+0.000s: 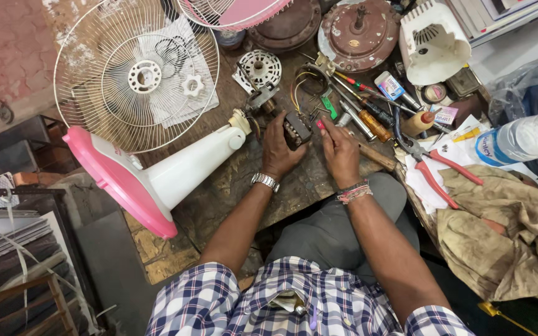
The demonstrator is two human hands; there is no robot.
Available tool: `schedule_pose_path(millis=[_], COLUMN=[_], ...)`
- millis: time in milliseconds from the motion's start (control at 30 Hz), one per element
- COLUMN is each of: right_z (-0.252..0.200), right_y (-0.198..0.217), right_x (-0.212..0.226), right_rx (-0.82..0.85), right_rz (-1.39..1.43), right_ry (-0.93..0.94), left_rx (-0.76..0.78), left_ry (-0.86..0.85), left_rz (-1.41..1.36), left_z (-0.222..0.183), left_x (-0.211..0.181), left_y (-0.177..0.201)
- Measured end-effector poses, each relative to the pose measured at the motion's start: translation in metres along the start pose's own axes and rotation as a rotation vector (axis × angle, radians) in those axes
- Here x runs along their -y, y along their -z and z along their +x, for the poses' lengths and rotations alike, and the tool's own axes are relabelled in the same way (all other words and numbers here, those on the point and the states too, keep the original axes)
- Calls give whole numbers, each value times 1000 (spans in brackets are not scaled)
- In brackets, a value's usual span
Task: The person works on a small electrical motor component, using pliers and a utility knife to strip and adjust wires. They repeatedly handle the motor housing and wires, making small adjustments throughout the clip.
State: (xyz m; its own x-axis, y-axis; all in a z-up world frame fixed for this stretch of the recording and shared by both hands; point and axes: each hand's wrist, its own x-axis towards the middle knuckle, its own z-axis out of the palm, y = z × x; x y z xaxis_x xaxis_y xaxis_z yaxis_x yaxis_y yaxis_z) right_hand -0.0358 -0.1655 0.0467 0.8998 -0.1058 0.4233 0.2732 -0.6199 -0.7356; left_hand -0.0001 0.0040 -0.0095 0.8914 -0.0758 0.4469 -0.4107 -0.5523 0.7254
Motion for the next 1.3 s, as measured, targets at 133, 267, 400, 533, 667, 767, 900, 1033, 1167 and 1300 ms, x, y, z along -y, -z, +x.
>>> schedule_pose_path(millis=[133,267,400,533,667,767,900,1033,1167,1300], right_z=[-3,-4,-6,-7,-6,-6,-5,-5,-5,-4], right_y=[-1,-2,1,5,8,8,9,8,7,5], right_x=[-4,-5,-4,5,12,13,15,17,17,16], right_rx=[30,-16,-20,18,-3,21,66,62,54,58], right_rz=[77,154,143,73,23,-4,35,36,60,77], right_ry=[-82,-92,-52,56,94,72,-4,-5,18,21], left_rx=[-5,-40,-33,57,62,62,77,79,88,88], left_ry=[41,114,50,102,21,14,13,23,52,62], left_rz=[-92,-222,-279,-258,-186,-155,-154,-151,-172,-175], left_z=[-4,-8,-11,-9,-7,-8,-7,-7,-7,-7], left_x=[4,7,9,11,12,15,16,14,12,10], left_y=[1,1,-2,-5,-5,-6,-5,-4,-4,-3])
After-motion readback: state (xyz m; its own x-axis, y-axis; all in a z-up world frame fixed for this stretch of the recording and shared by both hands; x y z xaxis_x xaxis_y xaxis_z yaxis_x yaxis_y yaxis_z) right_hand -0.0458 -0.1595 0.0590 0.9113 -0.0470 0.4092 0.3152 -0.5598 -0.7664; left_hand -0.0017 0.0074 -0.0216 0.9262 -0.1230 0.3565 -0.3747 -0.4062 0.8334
